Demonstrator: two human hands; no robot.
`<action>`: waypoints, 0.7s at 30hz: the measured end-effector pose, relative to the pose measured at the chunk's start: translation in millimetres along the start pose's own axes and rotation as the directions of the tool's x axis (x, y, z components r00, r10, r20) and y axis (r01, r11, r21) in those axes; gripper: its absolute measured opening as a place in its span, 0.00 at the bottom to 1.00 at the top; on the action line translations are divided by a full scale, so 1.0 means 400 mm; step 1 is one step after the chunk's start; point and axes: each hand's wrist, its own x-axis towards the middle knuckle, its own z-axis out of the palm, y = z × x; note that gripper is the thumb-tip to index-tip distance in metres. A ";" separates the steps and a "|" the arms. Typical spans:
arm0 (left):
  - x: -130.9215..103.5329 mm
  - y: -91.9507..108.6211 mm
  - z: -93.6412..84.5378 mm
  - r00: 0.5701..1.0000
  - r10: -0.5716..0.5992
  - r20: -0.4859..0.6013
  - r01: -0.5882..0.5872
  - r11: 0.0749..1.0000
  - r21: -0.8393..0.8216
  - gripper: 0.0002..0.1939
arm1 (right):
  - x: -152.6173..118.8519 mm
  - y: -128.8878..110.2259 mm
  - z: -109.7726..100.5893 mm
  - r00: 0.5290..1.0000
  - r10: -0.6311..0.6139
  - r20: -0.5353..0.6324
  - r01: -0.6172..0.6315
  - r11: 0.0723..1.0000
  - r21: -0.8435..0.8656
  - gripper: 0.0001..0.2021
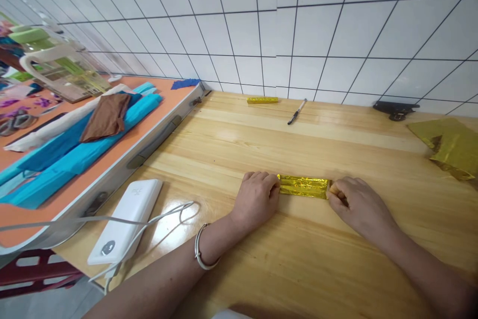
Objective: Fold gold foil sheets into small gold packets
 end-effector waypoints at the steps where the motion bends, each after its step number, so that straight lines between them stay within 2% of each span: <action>1: 0.000 0.000 0.001 1.000 -0.001 0.000 0.001 1.000 -0.004 0.05 | -0.001 -0.001 0.001 1.000 0.008 -0.004 -0.008 1.000 -0.011 0.06; 6: -0.005 0.001 0.008 1.000 -0.007 -0.014 0.007 0.999 -0.043 0.04 | -0.007 -0.001 -0.001 0.997 0.069 -0.025 -0.070 0.996 -0.054 0.09; 10: -0.013 0.002 0.008 0.998 0.066 -0.010 -0.066 0.996 -0.054 0.08 | -0.006 0.008 -0.009 0.997 0.070 0.018 -0.070 0.998 -0.007 0.08; 12: -0.017 0.005 0.002 0.988 0.154 0.020 -0.154 0.988 0.015 0.09 | -0.005 0.013 -0.012 0.998 0.057 0.035 -0.058 0.998 0.026 0.08; 16: -0.031 0.015 -0.017 0.939 0.316 0.138 -0.339 0.921 0.191 0.09 | -0.005 0.020 -0.011 0.999 0.040 0.029 -0.042 0.997 0.065 0.06; 21: -0.068 0.035 -0.020 0.889 0.380 0.255 -0.450 0.824 0.343 0.15 | -0.011 0.029 0.001 1.000 0.010 -0.009 -0.009 0.998 0.067 0.05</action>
